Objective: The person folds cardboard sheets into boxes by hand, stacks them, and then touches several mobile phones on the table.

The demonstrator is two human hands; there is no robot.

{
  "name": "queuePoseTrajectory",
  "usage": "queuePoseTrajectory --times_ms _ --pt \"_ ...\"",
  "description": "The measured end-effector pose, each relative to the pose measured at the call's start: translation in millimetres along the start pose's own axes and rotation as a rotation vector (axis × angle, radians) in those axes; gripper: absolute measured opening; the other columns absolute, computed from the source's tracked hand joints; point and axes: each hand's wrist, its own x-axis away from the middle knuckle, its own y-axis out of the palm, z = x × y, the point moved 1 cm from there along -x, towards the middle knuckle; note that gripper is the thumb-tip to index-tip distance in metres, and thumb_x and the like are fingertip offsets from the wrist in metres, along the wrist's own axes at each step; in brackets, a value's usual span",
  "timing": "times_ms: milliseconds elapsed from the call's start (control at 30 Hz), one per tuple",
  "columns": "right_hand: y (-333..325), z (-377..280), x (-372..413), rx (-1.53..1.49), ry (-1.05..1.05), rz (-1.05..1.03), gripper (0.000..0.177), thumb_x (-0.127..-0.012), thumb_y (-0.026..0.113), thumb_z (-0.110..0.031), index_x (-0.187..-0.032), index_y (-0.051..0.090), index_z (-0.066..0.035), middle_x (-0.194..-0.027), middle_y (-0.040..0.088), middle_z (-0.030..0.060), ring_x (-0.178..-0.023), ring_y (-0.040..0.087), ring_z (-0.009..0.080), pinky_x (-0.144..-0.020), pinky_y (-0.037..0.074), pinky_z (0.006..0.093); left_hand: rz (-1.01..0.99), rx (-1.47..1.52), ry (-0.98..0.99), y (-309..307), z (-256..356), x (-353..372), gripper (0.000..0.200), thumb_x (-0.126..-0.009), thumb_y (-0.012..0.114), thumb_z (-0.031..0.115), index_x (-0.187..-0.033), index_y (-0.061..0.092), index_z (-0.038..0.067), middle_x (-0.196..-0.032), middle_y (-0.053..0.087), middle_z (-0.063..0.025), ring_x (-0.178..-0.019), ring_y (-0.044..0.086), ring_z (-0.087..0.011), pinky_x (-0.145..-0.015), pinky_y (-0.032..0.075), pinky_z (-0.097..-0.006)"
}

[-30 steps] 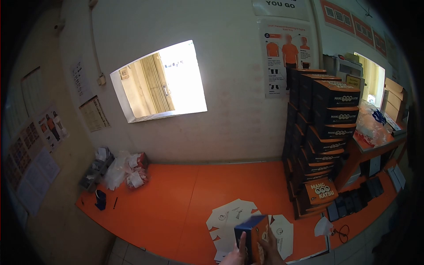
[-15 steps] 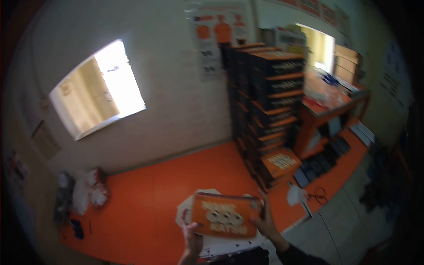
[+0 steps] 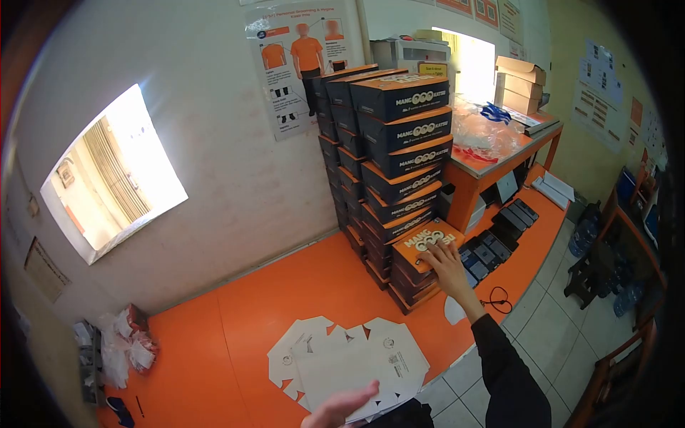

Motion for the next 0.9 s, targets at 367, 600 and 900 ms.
queuePoseTrajectory --times_ms 367,600,900 --pt "102 -259 208 -0.558 -0.687 -0.833 0.072 -0.062 0.078 -0.041 -0.121 0.05 -0.01 -0.129 0.041 0.0187 -0.121 0.038 0.0355 -0.093 0.037 0.0477 -0.151 0.052 0.07 11 33 18 0.054 -0.091 0.05 0.027 -0.134 0.031 0.0 -0.133 0.04 -0.0161 -0.125 0.038 -0.0256 -0.103 0.027 -0.0405" --pt "115 -229 171 -0.962 -0.671 -0.997 0.039 -0.068 0.07 -0.045 -0.095 0.062 -0.017 -0.118 0.051 0.0133 -0.114 0.043 0.0317 -0.086 0.041 0.0432 -0.067 0.024 0.088 12 26 13 0.055 -0.092 0.049 0.029 -0.136 0.03 0.002 -0.133 0.041 -0.0159 -0.123 0.039 -0.0236 -0.102 0.029 -0.0393" --pt "111 -236 190 -0.933 -0.554 -1.05 0.032 -0.071 0.068 -0.039 -0.091 0.063 -0.015 -0.111 0.054 0.0142 -0.107 0.048 0.031 -0.082 0.043 0.042 0.048 -0.136 -0.166 -19 -88 11 0.053 -0.093 0.048 0.029 -0.138 0.03 0.005 -0.132 0.042 -0.0145 -0.121 0.04 -0.0208 -0.1 0.032 -0.0375"
